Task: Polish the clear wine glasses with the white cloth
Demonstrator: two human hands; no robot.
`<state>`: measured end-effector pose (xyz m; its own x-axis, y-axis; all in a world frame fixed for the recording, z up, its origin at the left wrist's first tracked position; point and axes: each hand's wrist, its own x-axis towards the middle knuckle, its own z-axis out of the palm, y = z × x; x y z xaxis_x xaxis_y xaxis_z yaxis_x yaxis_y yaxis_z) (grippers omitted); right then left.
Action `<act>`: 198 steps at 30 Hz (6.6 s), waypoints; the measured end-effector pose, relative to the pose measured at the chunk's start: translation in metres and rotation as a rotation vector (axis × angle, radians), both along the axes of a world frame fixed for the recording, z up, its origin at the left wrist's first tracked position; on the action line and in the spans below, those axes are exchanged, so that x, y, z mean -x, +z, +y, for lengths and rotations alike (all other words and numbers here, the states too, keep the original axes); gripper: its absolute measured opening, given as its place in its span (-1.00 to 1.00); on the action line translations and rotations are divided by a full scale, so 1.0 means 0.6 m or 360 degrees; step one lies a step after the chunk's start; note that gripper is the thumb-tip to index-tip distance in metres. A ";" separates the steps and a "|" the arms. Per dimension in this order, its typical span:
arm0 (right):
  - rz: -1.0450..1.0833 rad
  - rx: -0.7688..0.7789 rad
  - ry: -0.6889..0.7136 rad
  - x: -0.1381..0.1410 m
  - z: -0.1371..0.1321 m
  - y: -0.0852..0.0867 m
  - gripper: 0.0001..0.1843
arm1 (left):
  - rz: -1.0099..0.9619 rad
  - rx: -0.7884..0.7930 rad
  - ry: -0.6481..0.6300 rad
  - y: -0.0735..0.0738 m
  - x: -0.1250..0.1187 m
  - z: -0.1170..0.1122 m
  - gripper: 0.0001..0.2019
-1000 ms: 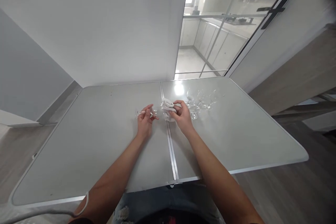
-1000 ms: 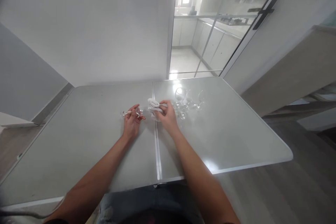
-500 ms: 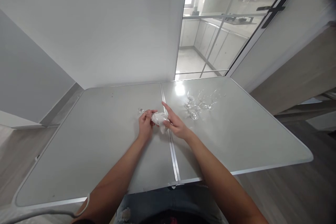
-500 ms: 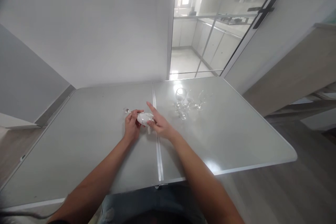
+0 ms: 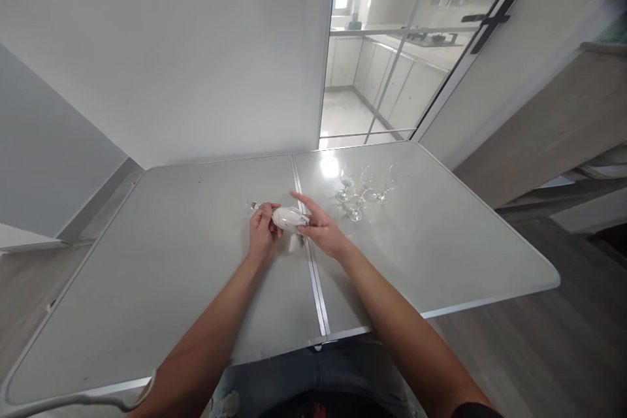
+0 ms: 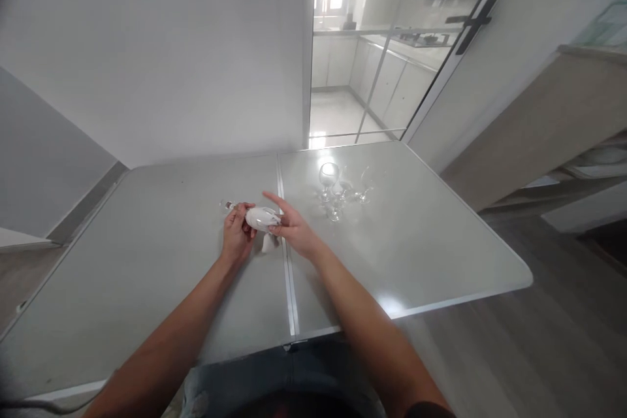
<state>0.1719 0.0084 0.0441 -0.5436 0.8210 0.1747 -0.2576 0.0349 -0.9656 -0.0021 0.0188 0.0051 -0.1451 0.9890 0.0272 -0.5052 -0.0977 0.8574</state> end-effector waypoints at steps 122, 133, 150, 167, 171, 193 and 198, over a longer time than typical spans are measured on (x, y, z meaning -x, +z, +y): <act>0.0199 0.0492 -0.0311 0.001 0.016 -0.034 -0.24 | -0.0172 -0.0302 -0.0223 0.011 -0.007 -0.006 -0.66; -0.1108 -0.1636 -0.0786 -0.003 0.012 -0.043 -0.28 | -0.0421 -0.0122 -0.0248 0.001 -0.006 0.002 -0.79; 0.0392 -0.0039 -0.1351 -0.027 0.041 -0.046 -0.63 | -0.0563 0.0245 -0.1256 0.030 0.012 -0.017 -0.18; 0.0408 -0.0090 -0.1383 0.004 0.024 -0.009 -0.60 | 0.0033 0.0122 -0.0976 0.012 0.002 -0.018 -0.70; 0.0367 0.0054 -0.1547 -0.004 0.030 -0.025 -0.69 | -0.0159 0.0046 -0.0628 0.017 0.011 -0.014 -0.74; 0.0471 0.0243 -0.0732 0.001 0.019 -0.022 -0.60 | -0.0098 0.0077 -0.1151 0.000 0.003 -0.017 -0.67; 0.0469 0.0407 -0.0397 0.002 0.018 -0.035 -0.46 | -0.0109 0.0172 -0.1344 0.001 0.002 -0.020 -0.68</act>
<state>0.1708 0.0194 0.0233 -0.2812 0.9573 0.0668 -0.5366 -0.0991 -0.8380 -0.0033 0.0068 0.0054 0.6441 0.7630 -0.0554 -0.4230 0.4155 0.8052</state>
